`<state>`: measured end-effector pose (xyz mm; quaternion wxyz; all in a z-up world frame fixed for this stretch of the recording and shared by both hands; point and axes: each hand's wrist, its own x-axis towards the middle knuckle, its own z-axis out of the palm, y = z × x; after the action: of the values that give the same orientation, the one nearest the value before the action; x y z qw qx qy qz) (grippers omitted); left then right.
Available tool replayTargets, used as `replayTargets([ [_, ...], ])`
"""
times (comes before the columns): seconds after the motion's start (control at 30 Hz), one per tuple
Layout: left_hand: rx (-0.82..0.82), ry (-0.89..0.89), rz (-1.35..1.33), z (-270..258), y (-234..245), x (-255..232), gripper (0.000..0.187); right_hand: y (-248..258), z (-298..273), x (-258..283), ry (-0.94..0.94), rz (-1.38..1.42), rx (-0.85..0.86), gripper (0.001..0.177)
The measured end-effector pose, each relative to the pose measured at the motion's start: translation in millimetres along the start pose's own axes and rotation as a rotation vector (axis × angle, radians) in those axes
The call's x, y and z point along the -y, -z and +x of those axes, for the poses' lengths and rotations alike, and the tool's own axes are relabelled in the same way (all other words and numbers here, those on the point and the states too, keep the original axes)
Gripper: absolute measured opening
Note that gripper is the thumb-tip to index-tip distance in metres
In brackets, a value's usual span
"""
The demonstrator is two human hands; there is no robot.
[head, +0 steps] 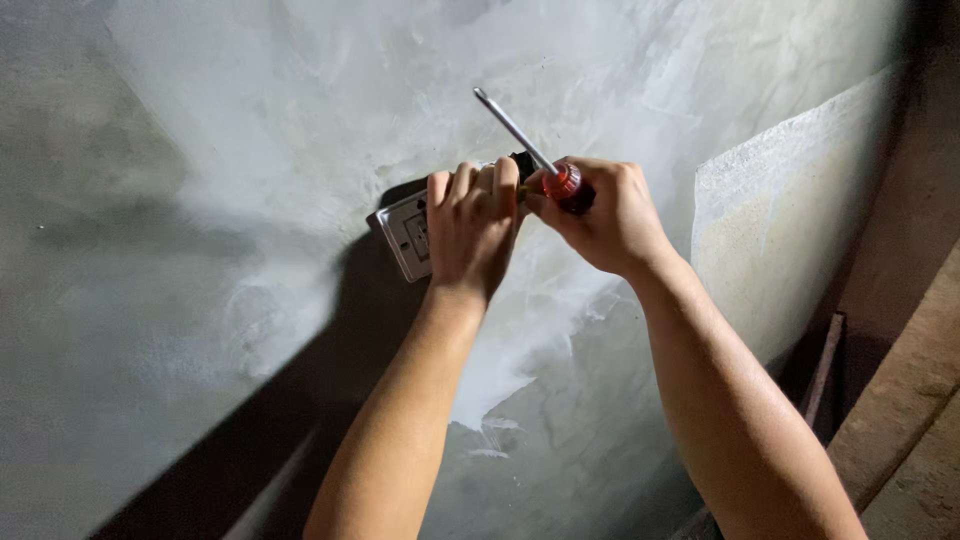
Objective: The person installs a new electrical outlet by first securing the backplate to the wall with a screwdriver. They then retrieve a new outlet from a bag, connect the wires to the terminals, and use a wire stripper to prepare the wires for connection.
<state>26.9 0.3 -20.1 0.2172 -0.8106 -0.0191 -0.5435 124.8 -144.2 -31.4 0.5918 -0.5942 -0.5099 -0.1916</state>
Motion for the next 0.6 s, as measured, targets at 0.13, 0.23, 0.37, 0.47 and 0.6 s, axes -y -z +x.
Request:
replayTargets([
  [0.13,0.268,-0.074,-0.178,14.2,15.2,17.5,0.012,11.9,-9.3,-16.6,-0.265,0.213,-0.085,0.023],
  [0.23,0.214,-0.139,-0.188,18.2,28.1,22.8,0.010,-2.0,-14.6,-19.0,-0.364,0.321,0.034,0.024],
  [0.37,0.222,-0.171,-0.156,26.0,27.6,19.6,0.010,-26.8,-14.2,-12.2,-0.457,0.312,-0.021,0.021],
  [0.47,0.286,-0.197,-0.099,32.6,19.4,21.7,0.015,-33.8,-10.3,-10.5,-0.484,0.261,-0.077,0.018],
  [0.6,0.308,-0.223,-0.057,34.9,12.4,23.5,0.021,-33.3,-15.5,-13.1,-0.442,0.115,-0.082,0.020],
])
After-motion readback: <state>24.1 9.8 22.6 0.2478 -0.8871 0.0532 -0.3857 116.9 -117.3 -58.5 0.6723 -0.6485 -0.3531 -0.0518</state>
